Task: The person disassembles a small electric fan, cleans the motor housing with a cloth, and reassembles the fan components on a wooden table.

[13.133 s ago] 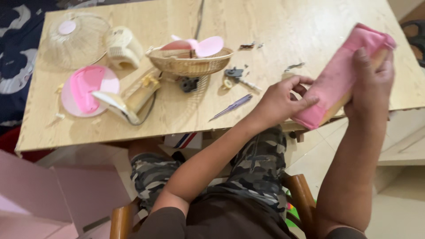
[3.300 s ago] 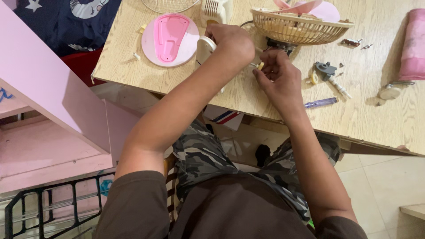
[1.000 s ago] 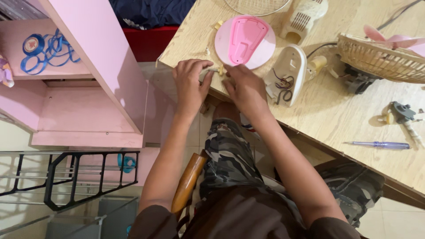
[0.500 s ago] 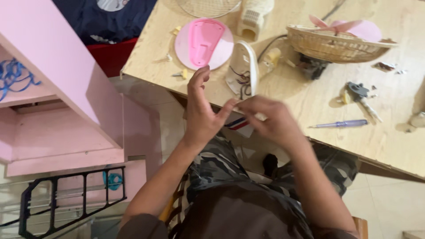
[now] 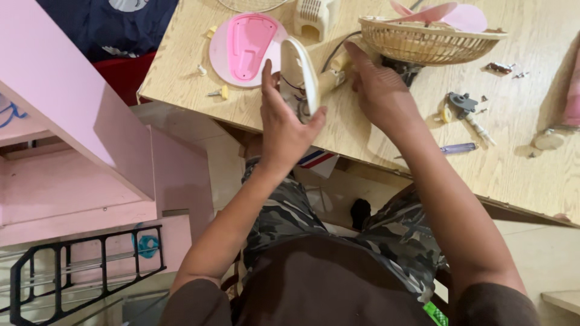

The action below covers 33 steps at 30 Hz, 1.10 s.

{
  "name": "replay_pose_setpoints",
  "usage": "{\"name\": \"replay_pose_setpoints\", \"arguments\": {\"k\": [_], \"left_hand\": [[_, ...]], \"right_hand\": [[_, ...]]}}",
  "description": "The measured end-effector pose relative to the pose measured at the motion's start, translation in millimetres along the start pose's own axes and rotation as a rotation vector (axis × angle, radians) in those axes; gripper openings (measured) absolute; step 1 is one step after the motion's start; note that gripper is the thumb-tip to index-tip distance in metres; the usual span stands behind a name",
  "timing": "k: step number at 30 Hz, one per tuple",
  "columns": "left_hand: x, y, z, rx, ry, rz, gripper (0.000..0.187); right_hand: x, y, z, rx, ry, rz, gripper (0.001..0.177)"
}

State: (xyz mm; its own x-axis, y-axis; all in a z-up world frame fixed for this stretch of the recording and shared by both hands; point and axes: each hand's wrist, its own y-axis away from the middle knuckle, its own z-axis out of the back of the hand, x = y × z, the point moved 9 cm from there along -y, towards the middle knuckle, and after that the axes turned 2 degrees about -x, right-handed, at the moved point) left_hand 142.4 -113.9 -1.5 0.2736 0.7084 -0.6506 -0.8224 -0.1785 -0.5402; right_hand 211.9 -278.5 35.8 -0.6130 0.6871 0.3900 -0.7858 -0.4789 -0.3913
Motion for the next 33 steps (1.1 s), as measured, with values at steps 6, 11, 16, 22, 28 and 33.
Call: {"name": "replay_pose_setpoints", "arguments": {"k": [6, 11, 16, 22, 28, 33], "left_hand": [[13, -12, 8, 0.119, 0.121, -0.042, 0.109], [14, -15, 14, 0.167, 0.191, -0.013, 0.105], [15, -13, 12, 0.174, 0.267, 0.038, 0.103], [19, -15, 11, 0.175, 0.324, 0.021, 0.103], [30, -14, 11, 0.189, 0.494, 0.079, 0.102], [38, -20, 9, 0.189, 0.470, 0.133, 0.096]], "right_hand": [[-6, -5, -13, -0.075, -0.141, -0.094, 0.044], [-11, 1, -14, -0.081, -0.194, -0.145, 0.046], [-6, 3, -9, -0.113, -0.205, -0.113, 0.052], [-2, 8, 1, -0.110, -0.284, -0.146, 0.048], [-10, 12, -2, -0.073, -0.649, -0.321, 0.028], [-21, 10, 1, -0.100, -0.637, -0.410, 0.030]]}}
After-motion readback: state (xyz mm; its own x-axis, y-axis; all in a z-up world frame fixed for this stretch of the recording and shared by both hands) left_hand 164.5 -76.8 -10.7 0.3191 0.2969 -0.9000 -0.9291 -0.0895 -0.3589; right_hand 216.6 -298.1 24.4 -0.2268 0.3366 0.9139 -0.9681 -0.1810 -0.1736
